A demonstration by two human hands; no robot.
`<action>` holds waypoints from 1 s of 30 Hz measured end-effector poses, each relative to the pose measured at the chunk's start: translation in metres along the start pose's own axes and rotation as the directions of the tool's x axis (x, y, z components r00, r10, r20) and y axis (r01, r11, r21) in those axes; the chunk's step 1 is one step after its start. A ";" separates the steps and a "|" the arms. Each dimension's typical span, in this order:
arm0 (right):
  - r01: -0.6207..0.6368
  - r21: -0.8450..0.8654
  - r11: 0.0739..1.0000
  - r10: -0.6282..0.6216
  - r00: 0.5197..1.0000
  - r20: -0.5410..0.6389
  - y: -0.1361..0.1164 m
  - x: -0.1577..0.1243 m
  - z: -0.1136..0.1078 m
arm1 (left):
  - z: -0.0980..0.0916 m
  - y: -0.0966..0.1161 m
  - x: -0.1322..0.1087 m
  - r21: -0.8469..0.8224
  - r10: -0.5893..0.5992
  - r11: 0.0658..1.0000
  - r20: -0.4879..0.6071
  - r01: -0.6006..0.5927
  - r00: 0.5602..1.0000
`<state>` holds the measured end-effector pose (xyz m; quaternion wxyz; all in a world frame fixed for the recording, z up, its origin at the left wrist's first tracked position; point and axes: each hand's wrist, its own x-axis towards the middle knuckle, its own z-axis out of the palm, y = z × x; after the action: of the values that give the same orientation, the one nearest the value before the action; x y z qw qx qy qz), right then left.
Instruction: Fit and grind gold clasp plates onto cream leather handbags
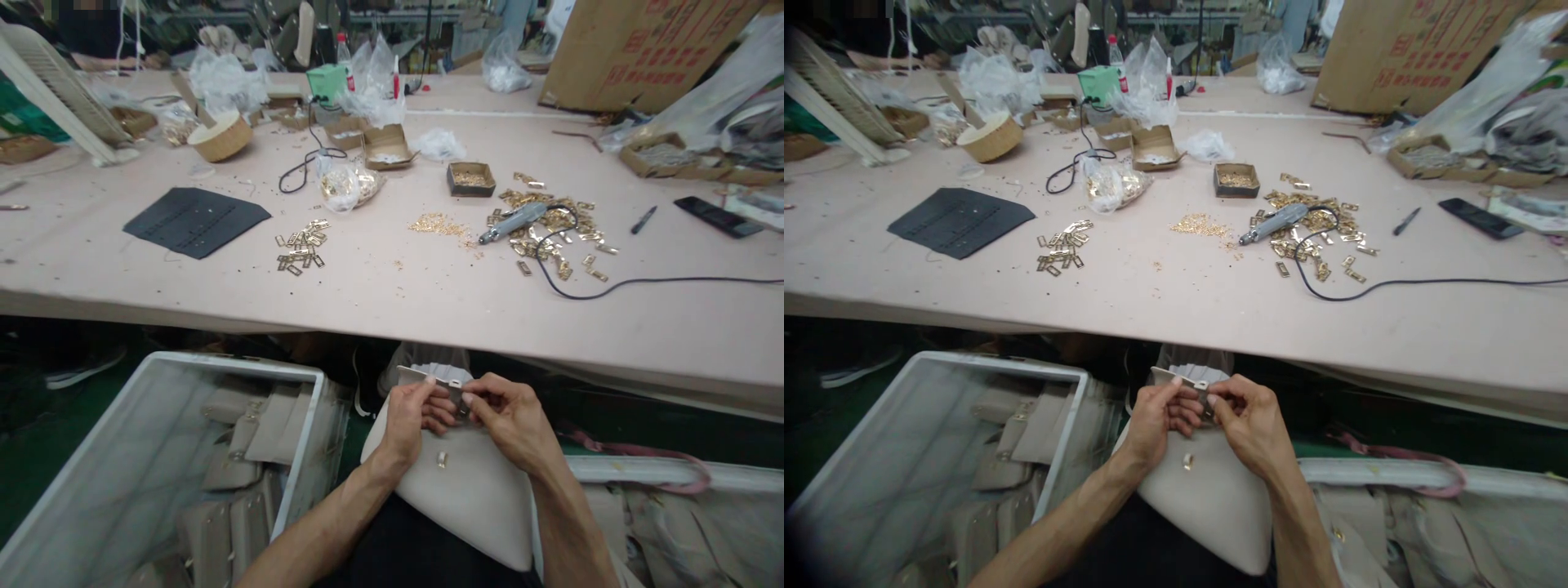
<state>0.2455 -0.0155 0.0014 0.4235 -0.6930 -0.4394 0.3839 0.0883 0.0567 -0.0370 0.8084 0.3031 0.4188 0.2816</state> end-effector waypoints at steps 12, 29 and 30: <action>0.002 -0.033 0.999 0.002 0.993 0.121 -0.005 -0.001 -0.012 | 0.014 0.011 0.011 0.137 0.042 0.989 0.090 -0.054 0.995; 0.031 0.204 0.978 -0.054 0.993 0.108 -0.022 0.005 -0.019 | -0.001 0.011 0.005 0.304 0.074 0.941 0.237 -0.146 0.969; 0.020 0.197 0.980 -0.046 0.991 0.126 -0.023 0.007 -0.016 | -0.002 0.012 0.005 0.311 0.070 0.939 0.252 -0.149 0.965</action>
<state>0.2554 -0.0069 0.0275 0.4662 -0.6142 -0.4378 0.4623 0.0865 0.0682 -0.0316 0.7741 0.4873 0.3424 0.2148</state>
